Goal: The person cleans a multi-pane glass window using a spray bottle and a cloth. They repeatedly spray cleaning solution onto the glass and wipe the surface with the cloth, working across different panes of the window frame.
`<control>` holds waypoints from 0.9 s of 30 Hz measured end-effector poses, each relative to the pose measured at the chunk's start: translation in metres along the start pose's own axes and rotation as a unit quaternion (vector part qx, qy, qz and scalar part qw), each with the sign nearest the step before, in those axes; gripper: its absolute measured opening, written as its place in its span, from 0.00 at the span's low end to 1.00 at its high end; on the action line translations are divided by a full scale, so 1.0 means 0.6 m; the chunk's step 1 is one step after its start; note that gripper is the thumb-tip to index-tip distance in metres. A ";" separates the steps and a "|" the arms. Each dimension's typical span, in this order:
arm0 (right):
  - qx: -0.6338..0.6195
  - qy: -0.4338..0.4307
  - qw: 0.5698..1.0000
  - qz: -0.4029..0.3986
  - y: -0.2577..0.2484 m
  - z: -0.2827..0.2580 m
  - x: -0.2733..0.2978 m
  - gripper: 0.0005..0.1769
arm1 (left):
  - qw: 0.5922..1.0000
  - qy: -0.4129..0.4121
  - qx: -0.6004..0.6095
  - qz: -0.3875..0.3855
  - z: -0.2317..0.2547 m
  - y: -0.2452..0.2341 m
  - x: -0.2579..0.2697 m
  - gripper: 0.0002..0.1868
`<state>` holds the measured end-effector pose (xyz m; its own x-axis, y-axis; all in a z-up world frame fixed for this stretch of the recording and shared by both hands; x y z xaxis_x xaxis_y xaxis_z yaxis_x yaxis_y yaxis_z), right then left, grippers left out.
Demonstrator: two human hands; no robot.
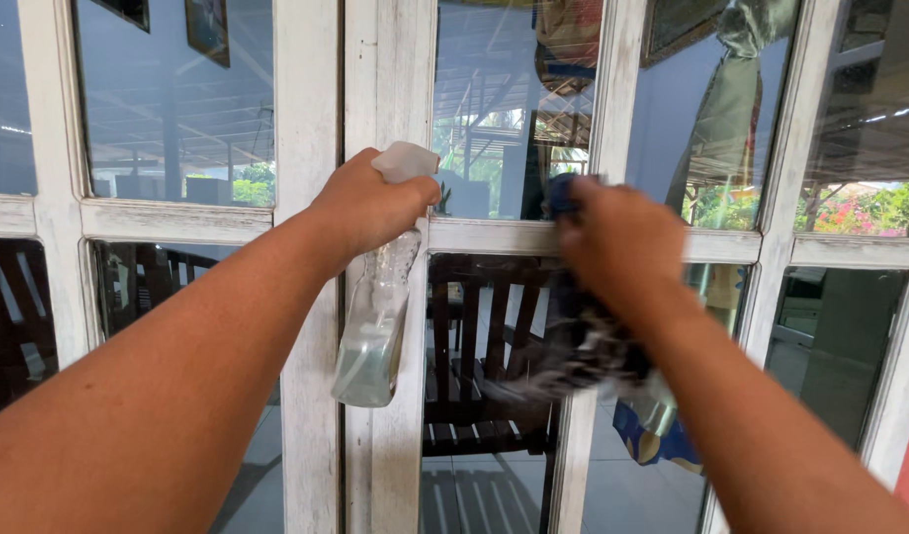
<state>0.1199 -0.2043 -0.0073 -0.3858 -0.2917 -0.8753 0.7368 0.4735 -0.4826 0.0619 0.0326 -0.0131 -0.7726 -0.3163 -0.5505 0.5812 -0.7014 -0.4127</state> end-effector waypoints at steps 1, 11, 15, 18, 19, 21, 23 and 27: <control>0.002 0.031 1.000 0.001 -0.006 0.024 0.003 0.13 | 1.000 -0.003 -0.019 0.006 -0.002 0.000 0.002 0.33; -0.143 -0.117 0.970 0.157 0.044 -0.169 -0.019 0.15 | 0.992 0.055 -0.061 0.095 0.037 -0.008 0.024 0.24; -0.076 -0.014 0.994 0.077 0.018 -0.044 -0.047 0.14 | 0.991 0.053 -0.063 0.105 0.038 -0.014 0.010 0.25; -0.062 0.115 0.990 0.053 -0.003 0.037 -0.074 0.12 | 0.993 0.064 -0.060 0.080 0.036 -0.014 -0.002 0.23; -0.073 0.139 0.985 0.078 -0.007 0.039 -0.083 0.13 | 0.993 0.068 -0.054 0.081 0.038 -0.020 -0.008 0.23; -0.140 0.132 0.970 0.151 0.005 0.006 -0.074 0.15 | 0.993 0.070 -0.040 0.081 0.034 -0.024 -0.012 0.23; -0.162 0.047 0.967 0.192 0.039 -0.104 -0.058 0.13 | 0.993 0.059 -0.047 0.088 0.032 -0.028 -0.015 0.22; -0.153 -0.053 0.975 0.151 0.050 -0.155 -0.052 0.15 | 0.996 0.044 -0.020 0.076 0.033 -0.031 -0.017 0.23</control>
<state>0.1021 -0.1037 0.0025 -0.1056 -0.1773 -0.9785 0.6014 0.7723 -0.2049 0.0543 0.0363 0.0145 -0.6507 -0.3580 -0.6697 0.7005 -0.6233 -0.3475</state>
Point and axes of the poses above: each hand's wrist, its own x-axis away from the middle knuckle, its own y-axis out of the palm, z = x × y, the point moved 10 cm from there along -x, towards the middle knuckle, and after that the axes turned 5 degrees about -z, right-handed, at the moved point
